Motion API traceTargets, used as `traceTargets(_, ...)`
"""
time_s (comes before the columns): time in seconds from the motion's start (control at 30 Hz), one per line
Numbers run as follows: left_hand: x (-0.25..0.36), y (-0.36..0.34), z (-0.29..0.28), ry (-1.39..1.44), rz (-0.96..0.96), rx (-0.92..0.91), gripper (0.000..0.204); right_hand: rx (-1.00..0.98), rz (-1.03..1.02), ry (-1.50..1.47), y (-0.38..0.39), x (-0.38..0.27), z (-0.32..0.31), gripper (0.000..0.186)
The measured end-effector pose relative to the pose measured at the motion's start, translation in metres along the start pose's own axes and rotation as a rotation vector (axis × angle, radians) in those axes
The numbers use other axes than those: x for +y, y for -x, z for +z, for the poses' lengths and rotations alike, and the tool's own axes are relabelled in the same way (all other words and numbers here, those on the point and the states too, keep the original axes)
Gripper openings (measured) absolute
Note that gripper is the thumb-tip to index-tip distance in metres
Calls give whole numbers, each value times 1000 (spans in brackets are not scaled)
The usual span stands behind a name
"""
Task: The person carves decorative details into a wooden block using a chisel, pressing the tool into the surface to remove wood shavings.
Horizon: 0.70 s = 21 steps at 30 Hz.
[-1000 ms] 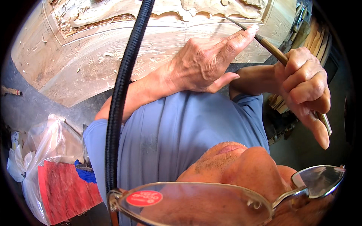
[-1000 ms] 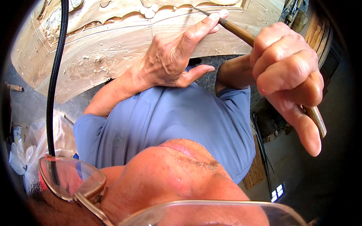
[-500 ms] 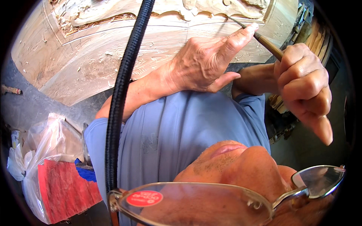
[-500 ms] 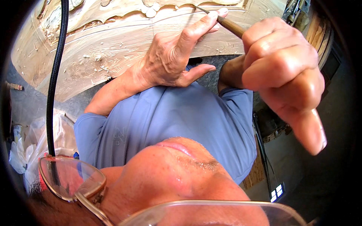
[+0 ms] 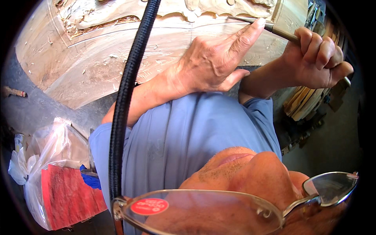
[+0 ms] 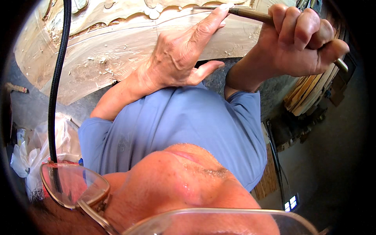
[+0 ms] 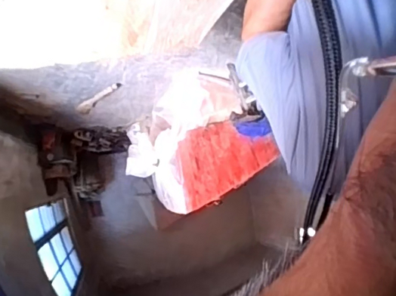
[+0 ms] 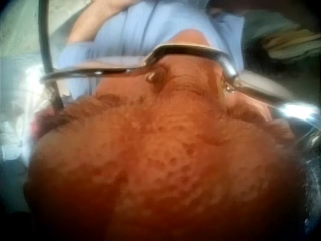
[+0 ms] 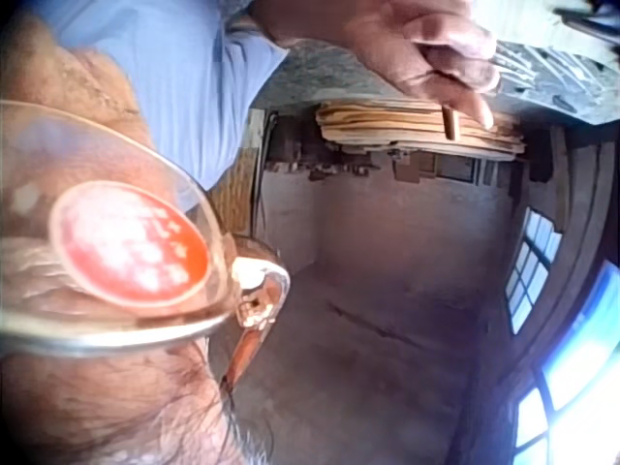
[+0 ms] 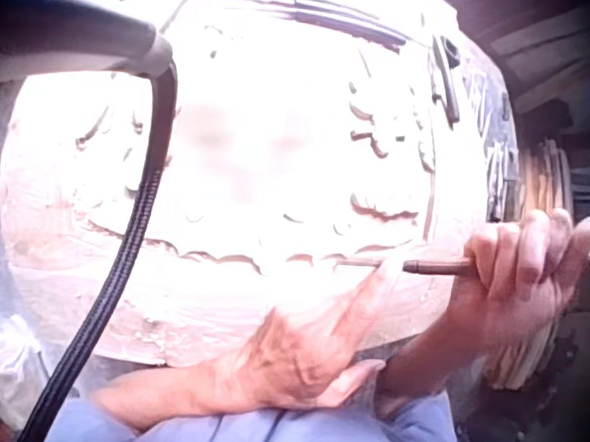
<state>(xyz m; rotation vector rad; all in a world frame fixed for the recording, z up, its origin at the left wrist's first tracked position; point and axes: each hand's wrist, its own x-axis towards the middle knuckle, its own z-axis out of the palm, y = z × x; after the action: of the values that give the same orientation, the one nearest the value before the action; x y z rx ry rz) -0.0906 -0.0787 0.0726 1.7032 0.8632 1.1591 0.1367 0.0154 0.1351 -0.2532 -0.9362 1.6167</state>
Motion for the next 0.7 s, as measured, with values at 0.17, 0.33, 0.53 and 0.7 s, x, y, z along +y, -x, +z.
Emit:
traceTargets(0.17, -7, 1, 5, 10, 66, -27, 111, -133, -70, 136, 9, -4, 20, 61)
traceTargets(0.33, -9, 0, 3, 33, 79, -43, 108, -224, -84, 340, 9, -1, 40, 66)
traceTargets(0.53, -11, 4, 7, 34, 79, -23, 103, -261, -23, 356, 4, 3, 37, 68)
traceTargets(0.7, -9, 4, 1, 36, 39, -56, 98, -370, 51, 409, -6, 0, 43, 68)
